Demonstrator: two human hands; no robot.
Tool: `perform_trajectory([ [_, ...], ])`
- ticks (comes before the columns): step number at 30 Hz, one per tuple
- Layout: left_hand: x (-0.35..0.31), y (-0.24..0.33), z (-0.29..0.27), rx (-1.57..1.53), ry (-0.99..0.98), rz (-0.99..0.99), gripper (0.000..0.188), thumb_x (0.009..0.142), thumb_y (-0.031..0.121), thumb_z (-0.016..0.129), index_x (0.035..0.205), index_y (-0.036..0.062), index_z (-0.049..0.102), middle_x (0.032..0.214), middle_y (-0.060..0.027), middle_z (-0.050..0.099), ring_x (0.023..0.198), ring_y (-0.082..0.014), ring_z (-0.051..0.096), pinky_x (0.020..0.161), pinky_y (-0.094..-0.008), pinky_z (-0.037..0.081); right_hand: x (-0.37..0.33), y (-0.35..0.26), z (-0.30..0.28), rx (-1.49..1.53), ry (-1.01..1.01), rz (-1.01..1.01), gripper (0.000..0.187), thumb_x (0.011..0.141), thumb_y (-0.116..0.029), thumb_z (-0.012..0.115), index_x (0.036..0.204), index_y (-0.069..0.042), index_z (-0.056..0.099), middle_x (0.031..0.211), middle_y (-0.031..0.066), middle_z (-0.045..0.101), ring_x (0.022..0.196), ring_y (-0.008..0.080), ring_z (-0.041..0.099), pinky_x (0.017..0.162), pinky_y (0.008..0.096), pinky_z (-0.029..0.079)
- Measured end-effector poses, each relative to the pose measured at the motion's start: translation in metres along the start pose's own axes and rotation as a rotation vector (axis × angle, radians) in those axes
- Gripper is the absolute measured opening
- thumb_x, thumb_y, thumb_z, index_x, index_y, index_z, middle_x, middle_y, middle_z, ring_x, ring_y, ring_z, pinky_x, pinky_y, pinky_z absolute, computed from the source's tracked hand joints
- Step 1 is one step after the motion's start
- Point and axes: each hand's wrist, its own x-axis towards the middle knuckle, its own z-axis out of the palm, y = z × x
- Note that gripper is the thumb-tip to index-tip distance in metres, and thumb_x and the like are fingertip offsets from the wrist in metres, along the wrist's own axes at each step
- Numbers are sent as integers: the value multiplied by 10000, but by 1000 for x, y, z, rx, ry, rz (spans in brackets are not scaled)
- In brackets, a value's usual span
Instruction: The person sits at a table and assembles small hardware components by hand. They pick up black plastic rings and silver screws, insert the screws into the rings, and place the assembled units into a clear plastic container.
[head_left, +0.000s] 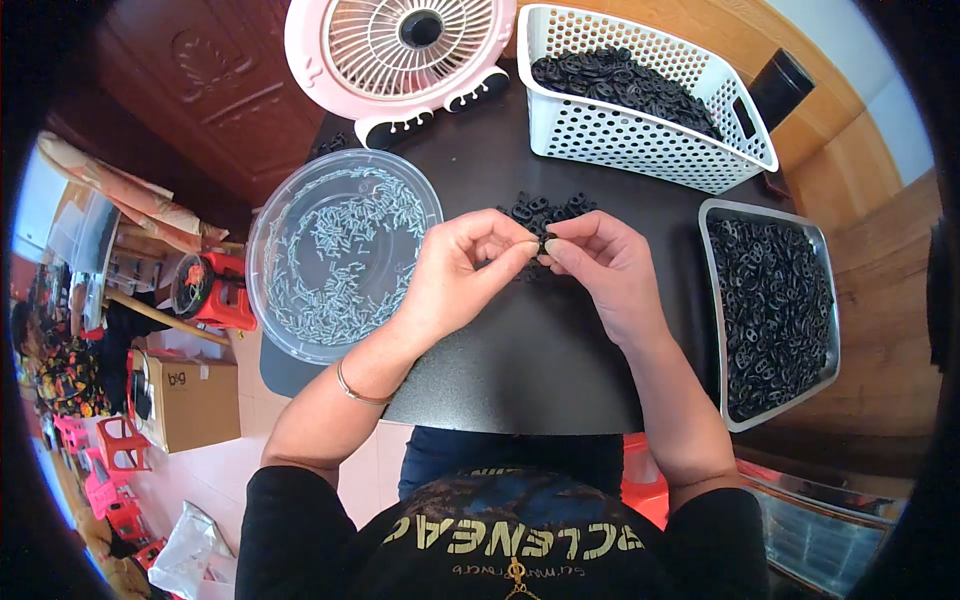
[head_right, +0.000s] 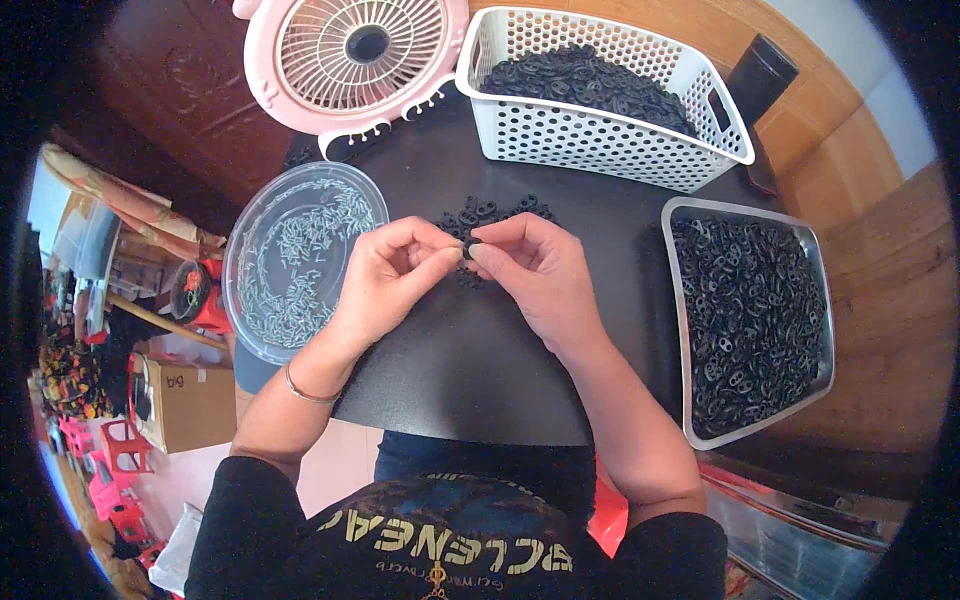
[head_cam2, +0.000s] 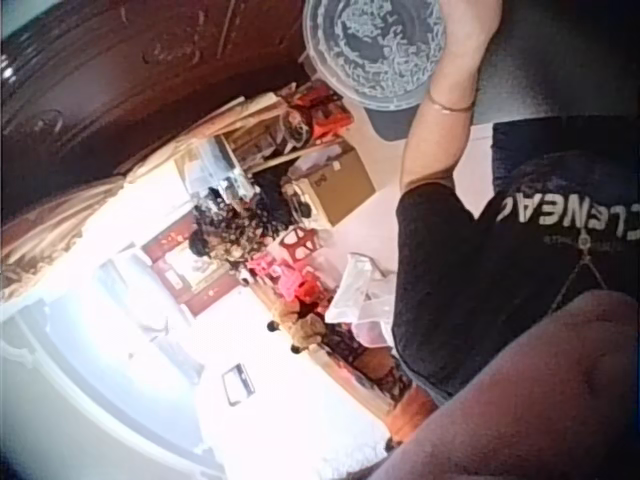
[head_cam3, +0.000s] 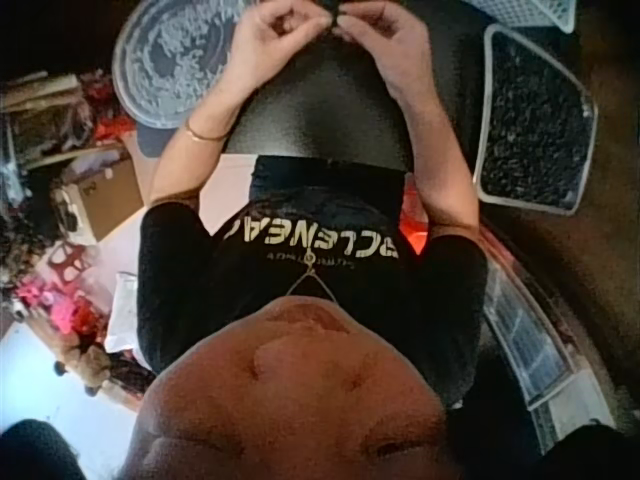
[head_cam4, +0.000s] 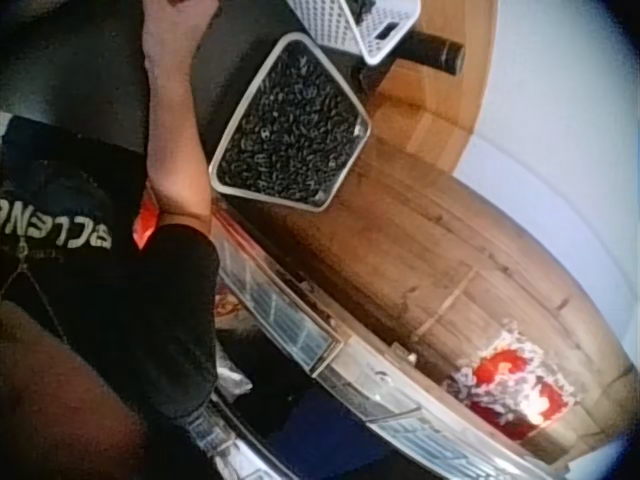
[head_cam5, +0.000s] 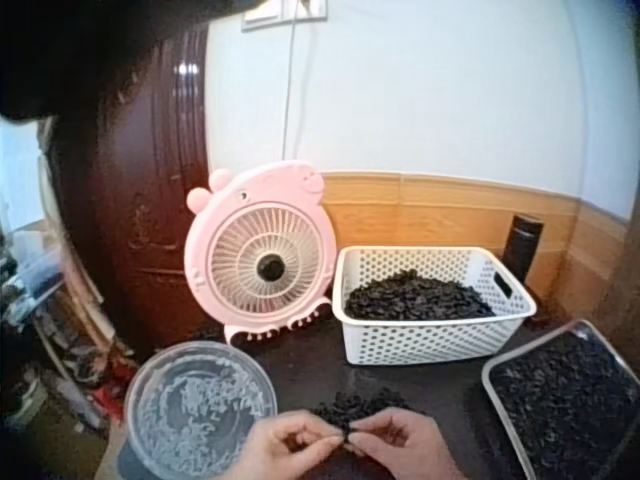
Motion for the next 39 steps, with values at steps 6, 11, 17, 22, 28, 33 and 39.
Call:
perform_trajectory([
  [6,2,0,2,-66,8,-15,118,846,119,548,837,4,573,705,-15,587,650,-49,523,589,-184,416,0,1,3,-22,11,-70,112,780,6,584,887,25,559,832,77,605,759,103,590,703,211,481],
  [11,2,0,1,-37,15,-68,133,853,136,539,802,15,560,678,-4,568,626,-47,509,579,-176,408,-1,6,3,-72,28,-104,115,774,5,588,885,13,559,832,66,603,756,98,587,707,218,479],
  [17,2,-3,1,-16,14,-84,105,843,109,547,800,14,553,688,0,563,628,-44,506,581,-176,411,0,9,4,-146,48,-123,128,764,-6,601,885,4,559,826,68,602,749,97,589,702,223,480],
  [22,0,-1,3,166,47,22,58,810,49,574,814,-7,559,705,-2,565,649,-57,519,594,-189,426,0,8,2,-70,33,-62,136,768,-4,595,893,17,547,835,87,597,753,117,598,711,223,489],
  [28,-1,8,3,605,52,307,68,775,-5,592,833,-27,565,763,-22,581,672,-80,530,623,-207,442,1,8,-1,14,-20,-6,139,787,8,563,923,28,543,861,96,592,772,128,599,721,220,492],
  [33,1,0,10,-7,91,159,166,752,11,627,890,-13,539,723,-30,569,647,-71,542,583,-204,448,0,0,4,99,-50,-13,151,811,-13,541,958,20,550,879,74,588,802,113,582,735,227,480],
  [39,0,-8,7,-60,-30,35,159,779,-21,591,900,3,492,817,-29,561,815,-84,567,696,-196,456,-1,5,6,98,4,-28,126,810,-38,559,930,1,558,853,38,587,788,82,558,718,219,461],
])
